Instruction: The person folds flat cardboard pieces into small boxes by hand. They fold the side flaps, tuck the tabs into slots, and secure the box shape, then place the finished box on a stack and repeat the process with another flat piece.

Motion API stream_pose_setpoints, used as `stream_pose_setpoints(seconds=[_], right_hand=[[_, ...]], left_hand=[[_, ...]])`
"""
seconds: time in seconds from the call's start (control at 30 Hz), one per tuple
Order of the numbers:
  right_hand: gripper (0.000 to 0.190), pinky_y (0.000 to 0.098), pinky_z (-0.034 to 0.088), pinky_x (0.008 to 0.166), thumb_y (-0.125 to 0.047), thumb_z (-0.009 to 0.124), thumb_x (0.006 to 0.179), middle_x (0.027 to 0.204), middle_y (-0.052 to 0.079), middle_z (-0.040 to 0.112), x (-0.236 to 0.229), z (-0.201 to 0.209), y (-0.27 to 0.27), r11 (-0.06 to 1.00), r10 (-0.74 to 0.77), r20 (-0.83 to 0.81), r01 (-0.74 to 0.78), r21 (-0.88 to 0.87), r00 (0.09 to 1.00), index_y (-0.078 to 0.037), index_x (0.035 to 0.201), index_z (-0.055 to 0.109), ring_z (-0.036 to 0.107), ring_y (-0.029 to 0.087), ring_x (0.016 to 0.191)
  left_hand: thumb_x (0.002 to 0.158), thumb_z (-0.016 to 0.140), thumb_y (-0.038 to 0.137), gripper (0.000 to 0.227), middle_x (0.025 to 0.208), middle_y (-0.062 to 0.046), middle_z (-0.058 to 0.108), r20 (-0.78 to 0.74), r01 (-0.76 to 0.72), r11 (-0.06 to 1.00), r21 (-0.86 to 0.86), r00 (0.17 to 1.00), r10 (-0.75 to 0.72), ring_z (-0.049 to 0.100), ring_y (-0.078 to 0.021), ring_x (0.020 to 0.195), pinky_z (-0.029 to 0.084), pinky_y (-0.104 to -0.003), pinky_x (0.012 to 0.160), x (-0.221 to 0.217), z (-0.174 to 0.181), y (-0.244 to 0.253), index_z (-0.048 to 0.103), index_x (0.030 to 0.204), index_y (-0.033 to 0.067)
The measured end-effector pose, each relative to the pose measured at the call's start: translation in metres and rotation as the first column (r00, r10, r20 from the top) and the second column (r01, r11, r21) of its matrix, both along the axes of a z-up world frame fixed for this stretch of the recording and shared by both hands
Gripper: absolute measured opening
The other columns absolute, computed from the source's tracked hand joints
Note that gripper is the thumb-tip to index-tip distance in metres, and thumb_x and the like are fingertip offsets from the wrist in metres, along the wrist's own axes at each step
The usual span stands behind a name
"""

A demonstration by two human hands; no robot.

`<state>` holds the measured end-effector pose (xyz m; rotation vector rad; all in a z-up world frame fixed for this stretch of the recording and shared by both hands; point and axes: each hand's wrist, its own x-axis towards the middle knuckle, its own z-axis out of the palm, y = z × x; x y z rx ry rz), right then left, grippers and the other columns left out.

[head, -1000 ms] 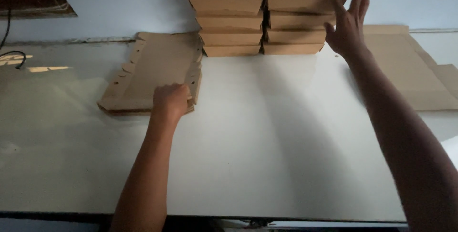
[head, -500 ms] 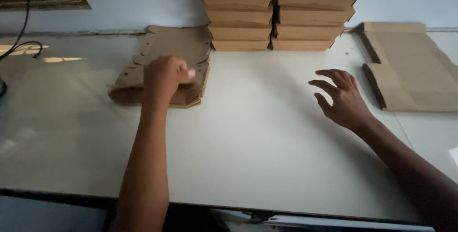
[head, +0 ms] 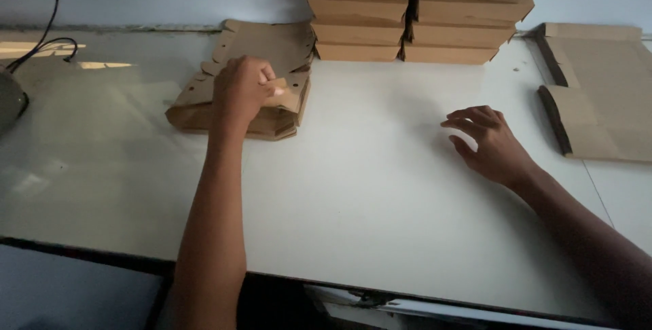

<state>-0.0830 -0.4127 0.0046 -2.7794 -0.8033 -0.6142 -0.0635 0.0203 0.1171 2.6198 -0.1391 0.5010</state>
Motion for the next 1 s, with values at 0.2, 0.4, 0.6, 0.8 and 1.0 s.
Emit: stream_pose_setpoints(seconds=[0.2, 0.4, 0.6, 0.8, 1.0], right_hand=[[0.025, 0.0568, 0.052, 0.103, -0.011, 0.067, 0.094, 0.122, 0.012, 0.071, -0.004, 0.005, 0.002, 0.999, 0.037, -0.029, -0.036, 0.030, 0.999, -0.010, 0.119, 0.073, 0.067, 0.034, 0.119], [0.015, 0.0495, 0.050, 0.094, -0.010, 0.067, 0.095, 0.125, 0.007, 0.071, 0.018, -0.023, -0.017, 0.978, 0.189, 0.081, -0.195, 0.068, 0.979, -0.013, 0.107, 0.075, 0.063, 0.031, 0.111], [0.020, 0.0477, 0.051, 0.094, -0.012, 0.066, 0.097, 0.123, 0.010, 0.071, 0.015, -0.019, -0.016, 0.965, 0.245, 0.127, -0.255, 0.066, 0.961, -0.011, 0.115, 0.073, 0.063, 0.031, 0.111], [0.023, 0.0492, 0.059, 0.092, -0.008, 0.070, 0.092, 0.114, 0.013, 0.074, -0.008, 0.012, 0.009, 0.996, 0.090, 0.047, -0.090, 0.007, 0.995, -0.009, 0.114, 0.075, 0.070, 0.032, 0.112], [0.015, 0.0484, 0.052, 0.099, -0.017, 0.066, 0.098, 0.116, 0.015, 0.068, 0.008, -0.043, 0.086, 0.883, 0.463, 0.249, -0.468, -0.045, 0.850, -0.006, 0.102, 0.075, 0.064, 0.036, 0.117]], left_hand=[[0.095, 0.072, 0.013, 0.006, 0.085, -0.016, 0.071, 0.183, 0.043, 0.955, -0.293, 0.983, 0.012, 0.072, -0.0360, 0.083, 0.056, -0.050, 0.076, 0.031, -0.027, 0.024, 0.076, 0.091, 0.0104], [0.106, 0.067, 0.006, 0.022, 0.079, -0.007, 0.058, 0.760, -0.003, 1.000, 0.011, 0.650, -0.007, 0.051, -0.0193, 0.070, 0.043, -0.033, 0.056, 0.039, -0.032, 0.027, 0.058, 0.086, 0.0039], [0.108, 0.063, 0.011, 0.013, 0.088, -0.006, 0.064, 0.931, -0.175, 0.983, -0.053, 0.349, 0.112, 0.055, -0.0265, 0.078, 0.047, -0.038, 0.062, 0.027, -0.019, 0.038, 0.063, 0.095, 0.0084], [0.102, 0.071, 0.014, 0.008, 0.085, 0.000, 0.060, 0.848, -0.164, 0.981, 0.101, 0.530, 0.001, 0.061, -0.0211, 0.080, 0.052, -0.035, 0.073, 0.052, -0.049, 0.028, 0.065, 0.097, 0.0145], [0.102, 0.072, 0.023, 0.016, 0.088, 0.000, 0.057, 0.789, -0.083, 0.973, 0.214, 0.602, -0.122, 0.059, -0.0211, 0.079, 0.051, -0.035, 0.073, 0.055, -0.054, 0.034, 0.061, 0.100, 0.0119]])
